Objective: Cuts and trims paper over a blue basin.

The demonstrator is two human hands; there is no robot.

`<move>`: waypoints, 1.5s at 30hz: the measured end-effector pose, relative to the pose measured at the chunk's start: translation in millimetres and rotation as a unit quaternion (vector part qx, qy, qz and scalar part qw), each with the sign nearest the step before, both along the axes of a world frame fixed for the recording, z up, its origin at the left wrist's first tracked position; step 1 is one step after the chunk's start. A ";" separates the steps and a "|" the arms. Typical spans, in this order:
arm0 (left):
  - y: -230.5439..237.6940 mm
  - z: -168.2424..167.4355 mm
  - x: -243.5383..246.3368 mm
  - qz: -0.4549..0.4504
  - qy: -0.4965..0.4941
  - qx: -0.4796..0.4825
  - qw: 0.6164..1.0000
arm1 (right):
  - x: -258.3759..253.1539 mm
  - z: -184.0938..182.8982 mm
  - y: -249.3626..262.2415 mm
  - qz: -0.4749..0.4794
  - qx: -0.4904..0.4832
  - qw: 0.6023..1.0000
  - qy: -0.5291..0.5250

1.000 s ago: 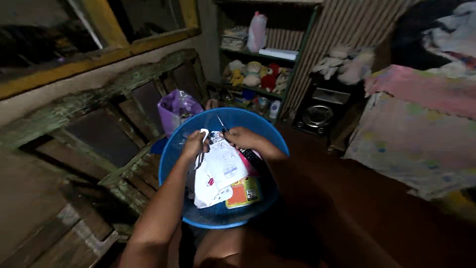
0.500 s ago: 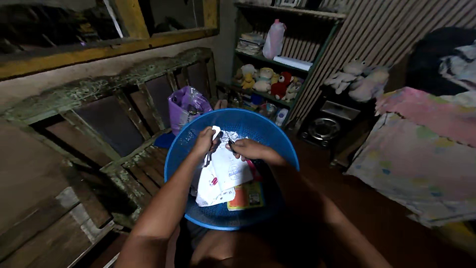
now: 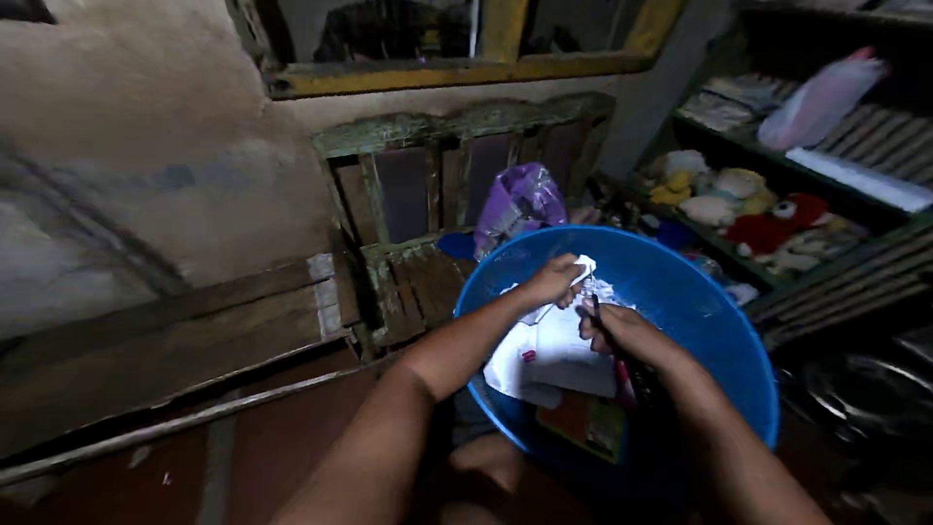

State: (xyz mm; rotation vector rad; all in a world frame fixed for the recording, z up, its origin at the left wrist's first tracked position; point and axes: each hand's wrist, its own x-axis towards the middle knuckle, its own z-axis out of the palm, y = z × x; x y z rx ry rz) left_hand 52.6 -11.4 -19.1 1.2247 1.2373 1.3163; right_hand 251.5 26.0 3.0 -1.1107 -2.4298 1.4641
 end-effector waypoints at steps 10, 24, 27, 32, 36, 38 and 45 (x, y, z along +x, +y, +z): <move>-7.9 2.2 3.6 -0.010 0.011 0.000 1.000 | 1.0 2.0 3.6 0.018 -0.013 1.000 -0.003; -16.5 5.8 11.2 -0.010 -0.008 0.007 1.000 | 3.9 1.6 2.1 0.023 -0.018 0.999 0.036; -12.9 -0.1 6.5 -0.015 -0.003 0.018 1.000 | 2.0 1.8 -1.5 0.016 -0.017 0.999 0.036; -8.7 -3.2 -2.1 -0.025 0.009 0.028 0.999 | -2.4 1.0 -3.2 0.004 -0.017 0.999 0.041; -9.0 0.9 0.0 -0.015 0.005 0.028 0.999 | -0.3 3.4 -2.4 -0.006 -0.013 0.999 0.044; -8.5 1.4 -0.8 -0.015 -0.007 0.030 0.999 | 0.2 8.0 -3.8 -0.004 -0.005 1.000 0.030; -9.8 0.4 -0.4 -0.013 -0.002 0.017 1.000 | 3.4 4.5 2.2 0.002 0.004 0.999 0.039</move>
